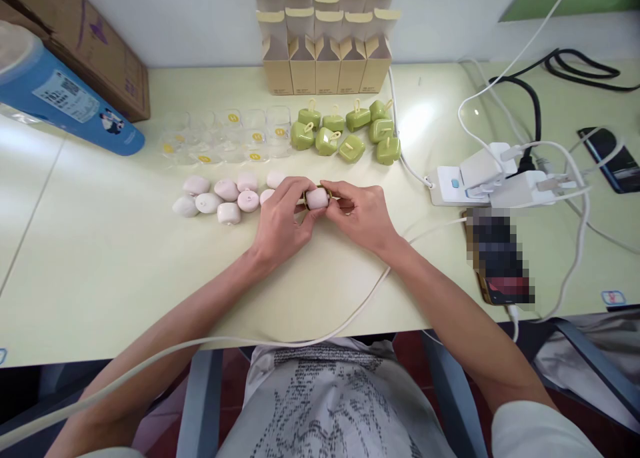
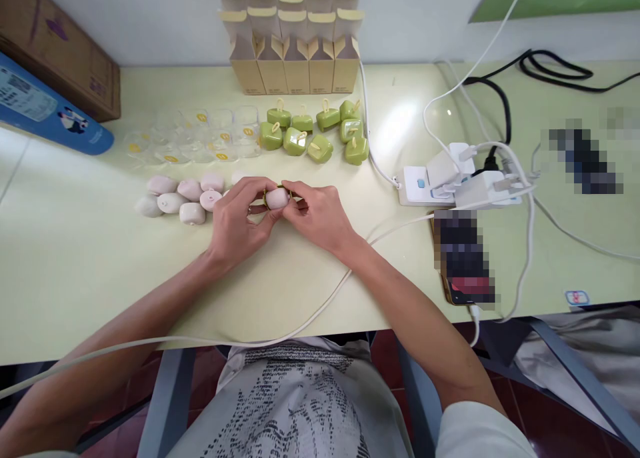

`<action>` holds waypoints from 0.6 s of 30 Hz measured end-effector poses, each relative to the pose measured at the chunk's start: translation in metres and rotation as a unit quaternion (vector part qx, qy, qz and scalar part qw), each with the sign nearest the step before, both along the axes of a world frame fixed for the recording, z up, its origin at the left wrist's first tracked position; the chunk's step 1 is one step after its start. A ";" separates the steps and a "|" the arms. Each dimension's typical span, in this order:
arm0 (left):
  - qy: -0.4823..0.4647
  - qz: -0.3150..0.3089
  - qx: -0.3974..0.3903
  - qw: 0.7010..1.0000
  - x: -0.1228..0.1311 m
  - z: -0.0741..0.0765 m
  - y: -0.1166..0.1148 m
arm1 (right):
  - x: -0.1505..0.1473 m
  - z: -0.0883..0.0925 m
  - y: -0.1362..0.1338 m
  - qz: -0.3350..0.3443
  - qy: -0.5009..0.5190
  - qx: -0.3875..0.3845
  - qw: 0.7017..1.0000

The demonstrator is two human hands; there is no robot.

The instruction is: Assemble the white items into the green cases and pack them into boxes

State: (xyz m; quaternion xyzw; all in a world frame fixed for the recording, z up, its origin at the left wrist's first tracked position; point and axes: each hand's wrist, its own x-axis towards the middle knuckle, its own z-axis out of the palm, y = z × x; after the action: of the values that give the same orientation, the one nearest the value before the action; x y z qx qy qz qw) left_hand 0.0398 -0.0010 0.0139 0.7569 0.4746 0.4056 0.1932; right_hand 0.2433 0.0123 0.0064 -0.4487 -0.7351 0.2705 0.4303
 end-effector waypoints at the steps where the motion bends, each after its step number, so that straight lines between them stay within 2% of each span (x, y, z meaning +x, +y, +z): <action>1: -0.003 0.005 0.002 1.000 0.000 0.000 0.000 | 0.001 0.002 0.000 0.006 0.017 -0.019 1.000; 5: -0.023 0.013 0.007 1.000 0.000 -0.001 0.001 | 0.003 0.009 0.000 0.043 0.090 -0.118 0.988; 7: -0.043 -0.007 -0.012 0.999 -0.002 0.000 0.002 | 0.004 0.010 0.000 0.051 0.106 -0.142 0.983; 10: -0.098 -0.053 -0.068 0.991 -0.004 0.001 0.003 | 0.003 0.008 0.000 0.047 0.106 -0.125 0.985; 12: -0.123 -0.043 -0.088 0.988 -0.004 0.001 0.003 | 0.001 0.006 0.000 0.048 0.099 -0.097 0.989; 15: -0.118 0.001 -0.074 0.990 0.000 0.001 0.001 | -0.004 0.002 -0.002 0.044 0.113 -0.076 0.990; 18: -0.114 -0.010 -0.051 0.992 0.004 0.002 -0.002 | -0.010 -0.003 -0.004 0.021 0.155 -0.088 0.984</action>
State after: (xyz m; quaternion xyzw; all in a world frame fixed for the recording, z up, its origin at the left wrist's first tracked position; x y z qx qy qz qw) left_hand 0.0435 -0.0033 0.0161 0.6996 0.4623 0.4624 0.2882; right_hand 0.2336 0.0079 0.0034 -0.4221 -0.6418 0.4092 0.4923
